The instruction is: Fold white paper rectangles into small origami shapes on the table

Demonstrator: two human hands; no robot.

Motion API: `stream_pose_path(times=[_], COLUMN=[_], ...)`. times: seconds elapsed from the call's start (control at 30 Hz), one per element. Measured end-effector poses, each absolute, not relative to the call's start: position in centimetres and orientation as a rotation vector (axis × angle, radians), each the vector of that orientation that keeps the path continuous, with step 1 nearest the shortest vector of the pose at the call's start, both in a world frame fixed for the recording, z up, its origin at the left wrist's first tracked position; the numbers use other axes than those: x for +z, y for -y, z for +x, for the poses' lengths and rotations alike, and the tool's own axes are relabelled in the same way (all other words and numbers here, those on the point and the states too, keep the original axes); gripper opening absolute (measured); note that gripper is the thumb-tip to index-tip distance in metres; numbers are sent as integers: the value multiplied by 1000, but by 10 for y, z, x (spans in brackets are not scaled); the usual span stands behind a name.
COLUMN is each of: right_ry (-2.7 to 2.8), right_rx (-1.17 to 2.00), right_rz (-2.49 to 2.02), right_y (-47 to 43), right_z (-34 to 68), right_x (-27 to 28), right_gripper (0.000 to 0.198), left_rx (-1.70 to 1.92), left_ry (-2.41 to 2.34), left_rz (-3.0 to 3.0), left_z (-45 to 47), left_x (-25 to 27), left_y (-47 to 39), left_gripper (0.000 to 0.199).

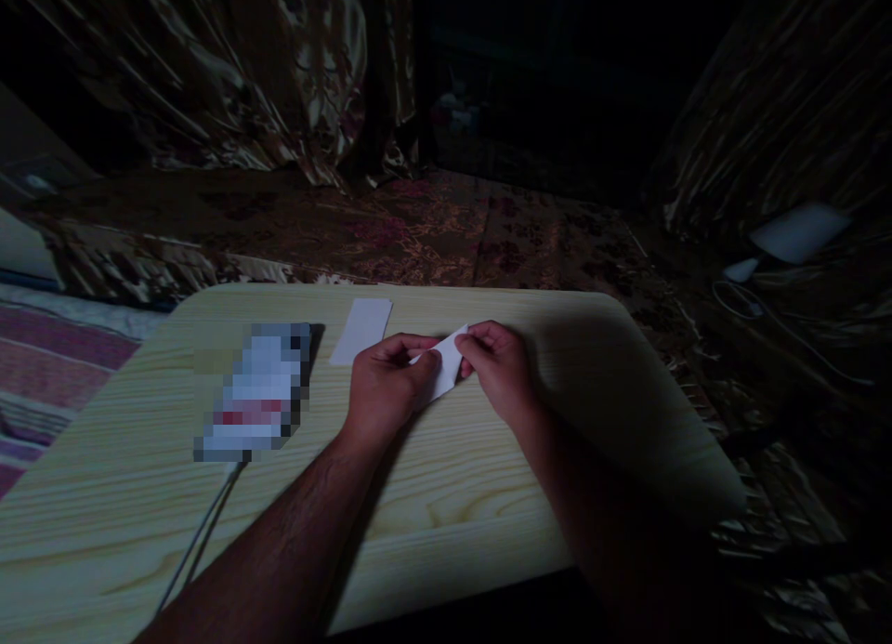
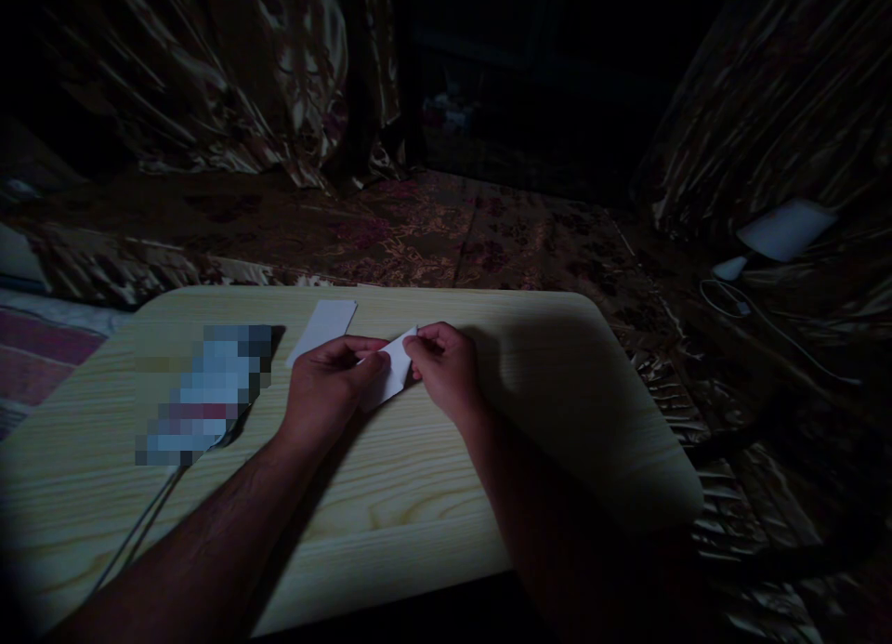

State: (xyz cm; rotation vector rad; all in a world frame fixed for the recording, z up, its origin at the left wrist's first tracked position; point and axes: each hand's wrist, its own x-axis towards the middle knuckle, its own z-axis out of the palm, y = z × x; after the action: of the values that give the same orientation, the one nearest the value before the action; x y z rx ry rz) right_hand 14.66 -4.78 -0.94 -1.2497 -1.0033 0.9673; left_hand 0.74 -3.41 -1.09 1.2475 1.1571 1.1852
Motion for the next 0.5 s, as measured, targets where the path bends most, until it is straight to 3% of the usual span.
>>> stream_pose_path(times=[0.33, 0.5], right_ry=[1000, 1035], right_rx=[867, 1007], right_rz=[-1269, -1229], right_y=[47, 49], right_z=[143, 145], right_x=[-15, -11], right_gripper=[22, 21], left_rx=[1199, 1198], left_ry=[-1158, -1125], left_rz=[1254, 1220], left_z=[7, 6], left_x=[-11, -11], left_y=[34, 33], left_gripper=[26, 27])
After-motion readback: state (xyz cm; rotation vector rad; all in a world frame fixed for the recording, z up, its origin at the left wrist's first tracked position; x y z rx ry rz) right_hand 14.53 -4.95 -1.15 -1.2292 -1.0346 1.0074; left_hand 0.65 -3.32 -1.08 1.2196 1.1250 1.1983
